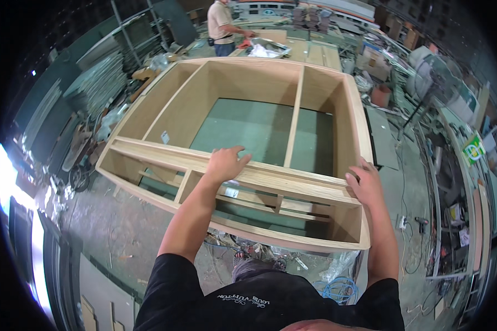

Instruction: Assembling the panels and frame of a wooden cabinet using a pneumatic nail gun and a heat gun.

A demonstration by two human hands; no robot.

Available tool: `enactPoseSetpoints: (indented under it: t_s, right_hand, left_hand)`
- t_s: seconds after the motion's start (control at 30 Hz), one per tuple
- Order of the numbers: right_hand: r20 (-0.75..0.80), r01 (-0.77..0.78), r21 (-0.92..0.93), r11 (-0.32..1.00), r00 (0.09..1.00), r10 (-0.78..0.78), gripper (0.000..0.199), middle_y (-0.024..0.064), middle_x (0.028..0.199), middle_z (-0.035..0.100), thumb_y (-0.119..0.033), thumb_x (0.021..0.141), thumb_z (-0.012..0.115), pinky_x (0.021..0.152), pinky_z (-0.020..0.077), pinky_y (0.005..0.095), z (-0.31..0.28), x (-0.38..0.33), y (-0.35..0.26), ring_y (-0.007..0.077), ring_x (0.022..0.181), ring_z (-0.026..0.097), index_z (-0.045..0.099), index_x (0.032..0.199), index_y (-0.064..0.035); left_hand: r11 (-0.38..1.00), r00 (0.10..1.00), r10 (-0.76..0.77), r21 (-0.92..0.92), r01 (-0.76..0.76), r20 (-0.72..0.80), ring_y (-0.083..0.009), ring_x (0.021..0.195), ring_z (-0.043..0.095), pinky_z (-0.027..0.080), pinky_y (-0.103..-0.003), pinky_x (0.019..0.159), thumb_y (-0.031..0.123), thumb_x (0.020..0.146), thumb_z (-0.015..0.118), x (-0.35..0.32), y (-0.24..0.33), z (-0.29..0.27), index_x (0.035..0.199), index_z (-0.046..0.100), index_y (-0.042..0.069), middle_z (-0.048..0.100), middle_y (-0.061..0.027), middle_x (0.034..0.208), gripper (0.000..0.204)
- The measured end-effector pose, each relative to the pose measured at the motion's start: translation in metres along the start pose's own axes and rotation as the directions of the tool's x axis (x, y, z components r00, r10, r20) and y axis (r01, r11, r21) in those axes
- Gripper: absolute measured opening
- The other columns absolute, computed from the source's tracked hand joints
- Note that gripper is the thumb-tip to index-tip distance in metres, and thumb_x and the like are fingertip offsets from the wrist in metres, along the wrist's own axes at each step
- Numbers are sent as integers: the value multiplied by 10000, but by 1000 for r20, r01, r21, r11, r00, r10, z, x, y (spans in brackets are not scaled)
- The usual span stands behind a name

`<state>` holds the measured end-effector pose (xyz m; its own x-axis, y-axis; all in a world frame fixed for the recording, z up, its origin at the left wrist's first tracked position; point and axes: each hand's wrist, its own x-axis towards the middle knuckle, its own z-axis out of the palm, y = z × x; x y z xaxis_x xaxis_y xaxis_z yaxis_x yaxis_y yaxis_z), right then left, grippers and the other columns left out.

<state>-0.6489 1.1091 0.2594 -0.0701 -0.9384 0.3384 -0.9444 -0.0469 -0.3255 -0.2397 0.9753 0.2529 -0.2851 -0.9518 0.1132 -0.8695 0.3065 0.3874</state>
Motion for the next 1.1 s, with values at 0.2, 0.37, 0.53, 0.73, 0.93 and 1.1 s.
enactPoseSetpoints:
  t_s: [0.2, 0.37, 0.53, 0.73, 0.93, 1.1]
  right_hand:
    - [19, 13, 26, 1000, 1000, -13, 341, 268, 1394, 545, -313, 875, 702, 1061, 422, 468, 3, 1, 7, 426, 1248, 534, 731, 1119, -76]
    - [18, 11, 13, 1000, 1000, -11, 347, 266, 1398, 542, -331, 882, 690, 1070, 411, 475, 2, 2, 5, 441, 1241, 531, 730, 1125, -86]
    - [18, 3, 13, 1000, 1000, -3, 341, 268, 1392, 546, -328, 879, 694, 1068, 416, 472, 0, 1, 1, 432, 1245, 532, 732, 1121, -90]
    - [6, 37, 3, 999, 999, -37, 350, 265, 1371, 563, -351, 890, 678, 1062, 427, 452, 0, 0, 6, 402, 1248, 547, 734, 1121, -95]
    - [-27, 50, 40, 998, 998, -49, 322, 280, 1337, 579, -307, 871, 703, 1058, 427, 455, 1, 0, 1, 408, 1236, 553, 737, 1088, -71]
    - [-27, 42, 63, 997, 999, -41, 317, 292, 1327, 581, -280, 857, 713, 1042, 439, 466, 1, 1, -1, 432, 1210, 558, 733, 1080, -56]
  left_hand:
    - [1000, 1000, 25, 16, -25, -15, -375, 988, 681, 489, -469, 948, 486, 928, 585, 0, 2, 0, 1213, 686, 107, 740, -170, 986, 484]
    - [1000, 999, 22, 4, -22, -34, -388, 966, 680, 515, -465, 902, 473, 924, 599, 3, -3, 5, 1200, 690, 90, 730, -194, 975, 480]
    - [1000, 1000, -11, 25, 11, 7, -350, 1010, 685, 482, -456, 963, 499, 932, 566, 2, -1, 2, 1245, 671, 117, 745, -153, 1012, 505]
    - [1000, 1000, -2, 9, 2, 5, -359, 997, 685, 485, -457, 958, 496, 930, 567, 0, 2, 0, 1240, 673, 122, 747, -149, 1001, 498]
    - [1000, 1000, 2, 18, -2, -3, -368, 986, 684, 487, -461, 954, 496, 927, 568, 0, 0, 0, 1239, 674, 122, 748, -148, 987, 499]
    - [1000, 998, 20, -14, -21, -61, -382, 989, 675, 489, -461, 947, 490, 925, 584, -1, -6, 5, 1212, 689, 110, 741, -169, 987, 488]
